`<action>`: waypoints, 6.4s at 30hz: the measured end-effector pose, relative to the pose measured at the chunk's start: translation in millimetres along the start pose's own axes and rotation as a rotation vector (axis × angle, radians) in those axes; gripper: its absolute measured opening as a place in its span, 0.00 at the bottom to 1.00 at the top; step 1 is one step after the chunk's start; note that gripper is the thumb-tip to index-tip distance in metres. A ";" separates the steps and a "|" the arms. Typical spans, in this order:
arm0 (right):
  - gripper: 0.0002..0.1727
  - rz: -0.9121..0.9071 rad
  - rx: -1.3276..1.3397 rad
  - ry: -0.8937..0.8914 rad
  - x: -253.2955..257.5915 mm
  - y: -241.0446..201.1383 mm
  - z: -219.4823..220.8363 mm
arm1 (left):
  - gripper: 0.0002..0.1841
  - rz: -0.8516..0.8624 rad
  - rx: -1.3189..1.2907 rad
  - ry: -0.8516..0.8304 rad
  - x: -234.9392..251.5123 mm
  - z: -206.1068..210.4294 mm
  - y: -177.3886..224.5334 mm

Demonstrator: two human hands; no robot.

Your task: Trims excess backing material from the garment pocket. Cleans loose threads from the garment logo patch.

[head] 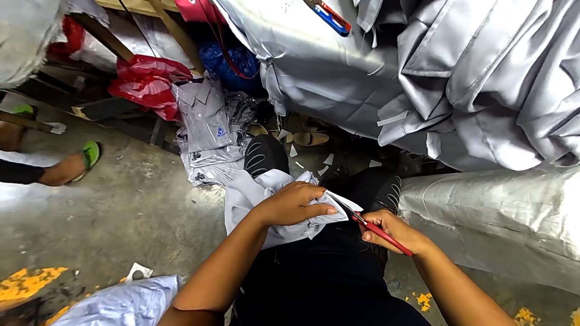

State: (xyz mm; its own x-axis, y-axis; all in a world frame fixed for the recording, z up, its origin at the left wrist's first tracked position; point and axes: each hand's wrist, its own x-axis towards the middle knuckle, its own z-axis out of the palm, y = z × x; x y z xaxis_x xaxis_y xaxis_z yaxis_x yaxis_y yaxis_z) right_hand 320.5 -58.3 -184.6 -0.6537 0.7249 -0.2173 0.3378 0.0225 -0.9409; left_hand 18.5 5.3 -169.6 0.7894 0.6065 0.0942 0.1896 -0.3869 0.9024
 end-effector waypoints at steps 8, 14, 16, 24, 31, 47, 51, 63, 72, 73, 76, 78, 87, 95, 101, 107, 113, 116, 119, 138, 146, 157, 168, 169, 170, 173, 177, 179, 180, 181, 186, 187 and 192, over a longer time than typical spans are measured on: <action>0.35 0.001 0.028 -0.023 -0.2 3.3 -8.5 | 0.19 -0.086 -0.021 0.083 -8.4 2.2 -6.0; 0.37 0.007 0.004 -0.125 1.2 -1.2 -17.5 | 0.19 -0.081 0.020 0.054 -8.2 3.2 -2.0; 0.37 0.007 0.002 -0.116 2.2 -1.1 -16.6 | 0.19 -0.080 0.027 0.056 -7.0 3.1 -1.7; 0.32 0.078 0.077 -0.009 5.2 0.5 -1.5 | 0.18 -0.084 0.007 0.080 -5.5 1.0 -3.5; 0.33 0.092 -0.337 0.356 37.3 -36.9 -34.1 | 0.19 -0.131 -0.223 0.197 -18.1 -1.3 -13.0; 0.22 0.239 -0.683 0.505 349.5 -263.0 -113.1 | 0.33 -0.398 0.261 0.451 -70.9 23.5 -16.4; 0.20 0.155 -0.802 0.537 352.5 -259.1 -119.0 | 0.40 -0.484 0.214 0.400 -97.9 18.7 -17.4; 0.16 0.176 -1.038 0.685 278.1 -175.3 -114.3 | 0.30 -0.667 0.372 0.084 -116.6 -31.7 -43.7; 0.19 -0.265 -0.311 0.424 197.3 -142.6 -43.9 | 0.09 -0.279 -0.139 0.558 -130.3 -71.8 -13.0; 0.18 -0.298 -0.166 0.364 193.8 -131.7 -28.2 | 0.05 -0.226 -0.222 0.533 -126.6 -80.7 -4.3; 0.12 -0.428 0.158 0.331 198.4 -107.8 7.5 | 0.05 -0.045 -0.353 0.373 -109.9 -104.3 20.6; 0.12 -0.462 0.227 0.275 202.6 -105.8 12.6 | 0.10 0.104 -0.393 0.221 -95.6 -117.6 38.2; 0.08 -0.489 -0.078 -0.162 166.6 -101.2 -41.8 | 0.13 0.103 0.493 0.001 -89.9 -173.1 117.1; 0.10 -0.685 -0.688 0.760 98.3 -159.8 -33.1 | 0.13 -0.139 0.831 1.108 -67.0 -130.3 48.8; 0.06 -0.844 -0.736 0.576 107.0 -124.8 85.9 | 0.29 -0.436 -1.014 1.337 -37.8 -13.3 31.8; 0.09 -0.856 -0.623 0.193 98.0 -81.6 104.1 | 0.27 -0.089 -1.328 0.979 -74.7 12.2 24.3; 0.30 -0.389 -0.180 0.531 119.6 -79.5 63.3 | 0.19 -0.248 -1.060 0.985 -64.4 1.1 39.8; 0.15 -0.281 -0.006 0.416 134.4 -60.3 56.0 | 0.16 -0.261 -1.058 0.939 -63.9 -3.5 39.9; 0.12 -0.362 -0.067 0.430 132.7 -65.5 52.4 | 0.26 -0.355 -0.753 0.933 -65.3 -3.8 35.5; 0.20 -0.227 -0.465 0.675 111.8 -81.1 16.4 | 0.10 -0.377 -1.018 1.049 -49.1 9.6 52.3; 0.17 -0.374 -0.477 0.609 85.9 -96.0 17.6 | 0.19 -0.252 -0.931 0.974 -49.3 13.7 55.8; 0.16 -0.543 -0.612 0.555 98.4 -103.5 7.6 | 0.12 -0.210 -0.764 1.067 -41.5 22.6 49.4; 0.12 -0.596 -0.564 0.485 107.9 -102.9 -1.2 | 0.17 -0.203 -0.734 1.029 -47.2 26.5 46.5; 0.12 -0.596 -0.556 0.484 108.7 -102.3 -1.0 | 0.18 -0.205 -0.736 1.028 -47.0 26.9 46.3; 0.12 -0.597 -0.547 0.484 109.6 -101.6 -0.6 | 0.18 -0.207 -0.738 1.026 -47.0 27.4 45.9; 0.12 -0.587 -0.525 0.493 111.1 -99.9 1.6 | 0.18 -0.216 -0.736 1.031 -47.2 29.1 46.4; 0.13 -0.571 -0.490 0.488 107.4 -99.2 1.2 | 0.17 -0.211 -0.724 1.047 -47.7 30.1 45.0; 0.14 -0.509 -0.438 0.485 104.0 -99.0 3.1 | 0.17 -0.217 -0.723 1.055 -48.0 30.6 44.0; 0.15 -0.436 -0.394 0.484 101.9 -98.4 6.3 | 0.17 -0.224 -0.727 1.055 -47.9 31.3 43.3; 0.17 -0.343 -0.334 0.480 100.8 -97.2 11.6 | 0.16 -0.234 -0.745 1.057 -47.3 31.9 42.5; 0.11 -0.182 -0.084 0.396 106.5 -76.2 47.9 | 0.08 -0.315 -0.840 1.068 -42.0 33.1 35.2; 0.08 -0.193 -0.073 0.394 106.6 -73.2 52.1 | 0.04 -0.336 -0.763 1.060 -42.9 32.8 30.4; 0.08 -0.258 -0.138 0.454 100.9 -64.5 61.0 | 0.07 -0.460 -0.056 0.999 -70.5 23.6 -2.0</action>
State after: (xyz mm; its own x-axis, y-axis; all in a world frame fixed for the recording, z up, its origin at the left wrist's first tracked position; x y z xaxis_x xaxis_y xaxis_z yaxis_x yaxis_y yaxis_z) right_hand 191.4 -28.6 -161.8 -0.3788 0.9080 0.1791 0.3106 0.3071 -0.8996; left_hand -23.8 -53.1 -187.9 -0.1825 0.9830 0.0190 0.2977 0.0368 0.9539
